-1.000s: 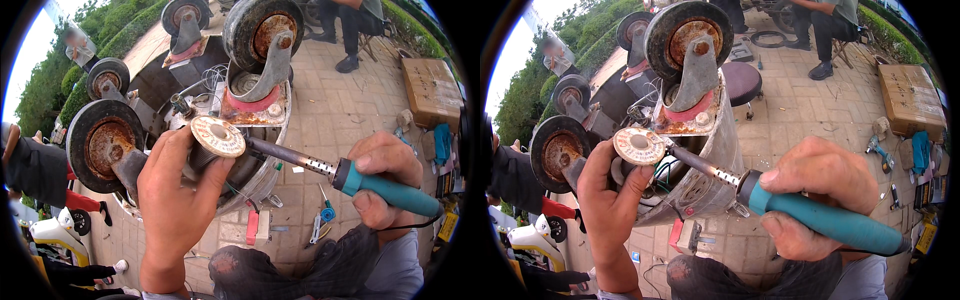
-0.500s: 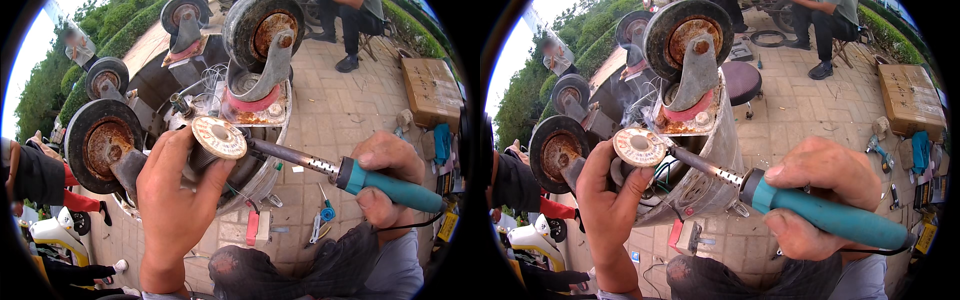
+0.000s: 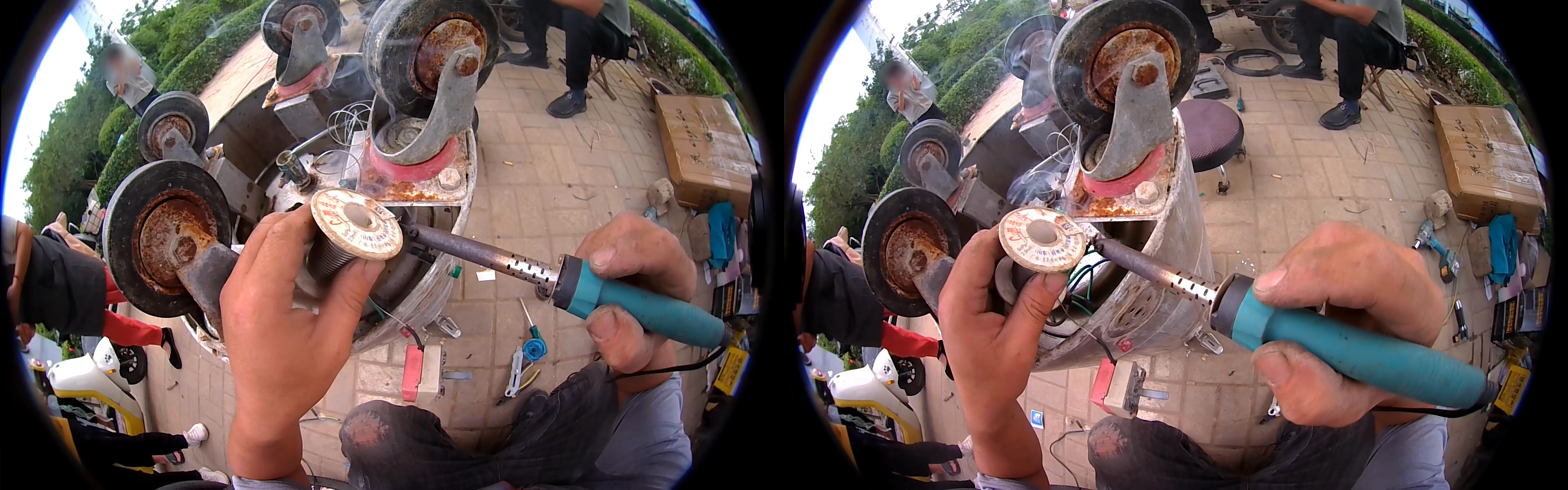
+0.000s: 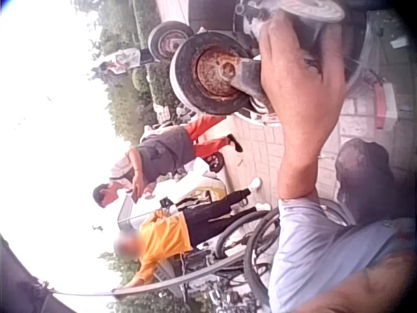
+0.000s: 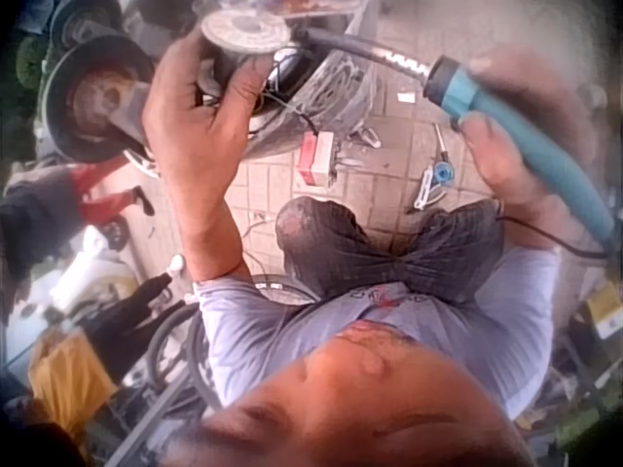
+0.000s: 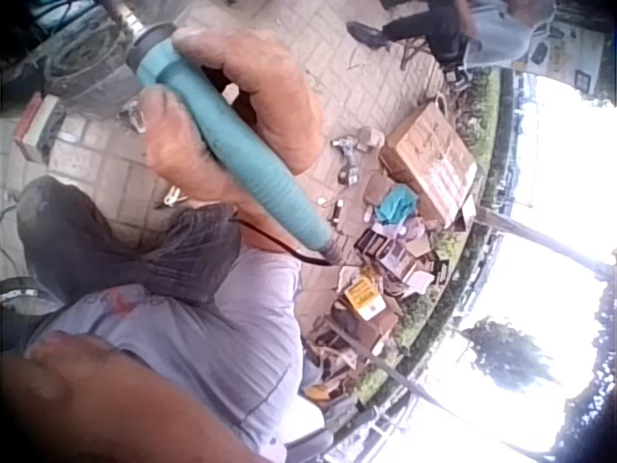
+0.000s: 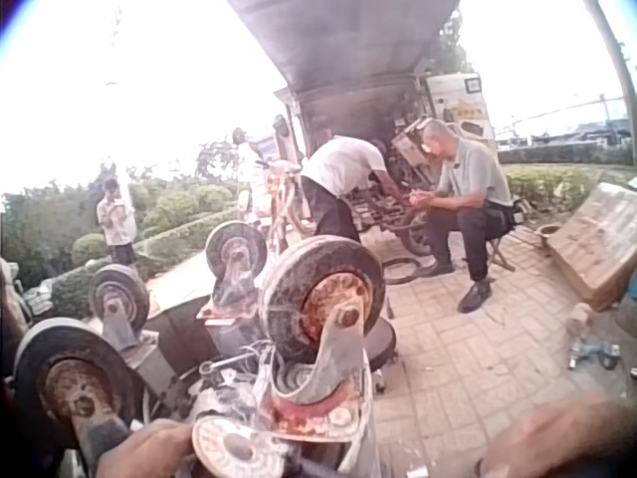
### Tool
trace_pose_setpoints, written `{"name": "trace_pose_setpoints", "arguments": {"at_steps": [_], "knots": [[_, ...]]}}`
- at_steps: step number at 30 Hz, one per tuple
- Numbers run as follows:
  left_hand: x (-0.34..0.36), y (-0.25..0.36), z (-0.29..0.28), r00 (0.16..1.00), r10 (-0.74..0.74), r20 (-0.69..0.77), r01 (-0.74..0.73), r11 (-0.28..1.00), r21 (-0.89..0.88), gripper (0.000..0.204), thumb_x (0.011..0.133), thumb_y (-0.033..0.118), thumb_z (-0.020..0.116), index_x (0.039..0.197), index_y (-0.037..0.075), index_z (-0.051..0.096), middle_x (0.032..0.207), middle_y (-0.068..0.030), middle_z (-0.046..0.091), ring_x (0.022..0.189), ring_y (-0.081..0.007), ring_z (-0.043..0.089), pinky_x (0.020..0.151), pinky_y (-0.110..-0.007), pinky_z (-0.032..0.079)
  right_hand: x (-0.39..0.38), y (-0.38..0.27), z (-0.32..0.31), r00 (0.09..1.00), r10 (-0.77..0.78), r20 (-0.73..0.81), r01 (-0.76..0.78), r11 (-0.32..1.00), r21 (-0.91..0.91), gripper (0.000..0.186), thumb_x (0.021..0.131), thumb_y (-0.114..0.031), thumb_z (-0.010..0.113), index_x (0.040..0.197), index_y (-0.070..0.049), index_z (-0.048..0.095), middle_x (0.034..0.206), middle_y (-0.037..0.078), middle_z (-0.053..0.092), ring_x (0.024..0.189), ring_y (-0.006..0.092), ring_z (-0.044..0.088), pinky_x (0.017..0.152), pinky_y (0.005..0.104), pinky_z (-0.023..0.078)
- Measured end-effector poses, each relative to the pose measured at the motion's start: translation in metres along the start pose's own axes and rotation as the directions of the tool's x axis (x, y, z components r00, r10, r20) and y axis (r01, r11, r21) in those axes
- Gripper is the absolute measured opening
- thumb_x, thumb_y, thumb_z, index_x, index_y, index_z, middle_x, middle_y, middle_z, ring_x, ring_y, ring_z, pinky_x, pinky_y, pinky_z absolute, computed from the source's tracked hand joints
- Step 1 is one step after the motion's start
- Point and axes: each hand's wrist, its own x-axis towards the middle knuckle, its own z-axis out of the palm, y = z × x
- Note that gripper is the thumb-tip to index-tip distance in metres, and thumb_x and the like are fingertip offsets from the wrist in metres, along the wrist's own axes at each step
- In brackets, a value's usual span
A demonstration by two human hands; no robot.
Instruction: The person uses a soldering iron to attach solder to wires on a metal cart with wheels. They also use pliers to strip wire insulation and a wrench to tighten a bolt on the cart.
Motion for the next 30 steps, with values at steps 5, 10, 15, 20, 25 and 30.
{"name": "trace_pose_setpoints", "arguments": {"at_steps": [5,10,15,20,25,30], "knots": [[0.0001,-0.0003,-0.0004,1.000,0.009,0.008,-0.009,1.000,0.004,0.037,0.074,0.002,0.076,0.107,-0.004,0.062,0.093,-0.0147,0.062,0.081,-0.0259,0.062,0.073,-0.032,0.048,-0.0001,-0.0003,-0.0009,1.000,0.006,0.009,-0.006,1.000,0.000,0.036,0.076,-0.022,0.072,0.100,-0.002,0.055,0.078,0.008,0.052,0.061,0.0151,0.052,0.055,0.0288,0.046],[0.0004,-0.0020,0.0009,0.999,0.032,-0.002,-0.032,0.999,-0.010,0.037,0.073,0.002,0.076,0.107,-0.005,0.061,0.093,-0.0149,0.062,0.080,-0.0261,0.062,0.072,-0.032,0.048,-0.0007,0.0003,0.0001,1.000,0.004,-0.002,-0.004,1.000,-0.001,0.036,0.076,-0.022,0.072,0.101,-0.001,0.055,0.078,0.008,0.052,0.062,0.0154,0.053,0.055,0.0286,0.047],[0.0003,-0.0018,0.0004,0.999,0.032,0.011,-0.032,0.999,-0.003,0.037,0.073,0.001,0.076,0.107,-0.004,0.062,0.093,-0.0146,0.062,0.080,-0.0259,0.061,0.072,-0.032,0.048,0.0001,0.0004,-0.0014,1.000,0.005,0.017,-0.004,1.000,-0.030,0.036,0.075,-0.021,0.072,0.101,-0.002,0.056,0.077,0.008,0.053,0.063,0.0156,0.055,0.056,0.0281,0.047],[0.0005,-0.0018,0.0015,0.999,0.039,0.004,-0.039,0.999,-0.004,0.037,0.073,0.001,0.076,0.106,-0.004,0.062,0.092,-0.0144,0.063,0.080,-0.0257,0.061,0.072,-0.032,0.048,-0.0004,0.0005,0.0001,1.000,0.017,0.002,-0.017,1.000,-0.016,0.035,0.075,-0.021,0.071,0.101,-0.002,0.057,0.077,0.008,0.055,0.064,0.0156,0.056,0.056,0.0280,0.047],[0.0005,-0.0010,0.0008,1.000,0.008,0.005,-0.008,1.000,0.005,0.037,0.073,0.001,0.076,0.106,-0.005,0.062,0.092,-0.0147,0.063,0.080,-0.0262,0.061,0.072,-0.032,0.048,-0.0013,-0.0003,0.0003,0.998,0.061,-0.012,-0.061,0.998,-0.004,0.036,0.075,-0.023,0.072,0.100,-0.003,0.057,0.076,0.008,0.055,0.064,0.0155,0.056,0.056,0.0276,0.047],[0.0001,-0.0004,0.0002,1.000,-0.026,-0.005,0.026,1.000,0.001,0.036,0.073,0.002,0.076,0.105,-0.005,0.062,0.092,-0.0149,0.063,0.079,-0.0265,0.061,0.072,-0.032,0.048,-0.0013,0.0000,0.0007,0.998,0.059,-0.011,-0.060,0.998,-0.025,0.037,0.076,-0.026,0.073,0.101,-0.003,0.056,0.076,0.008,0.055,0.064,0.0151,0.056,0.056,0.0270,0.047]]}}
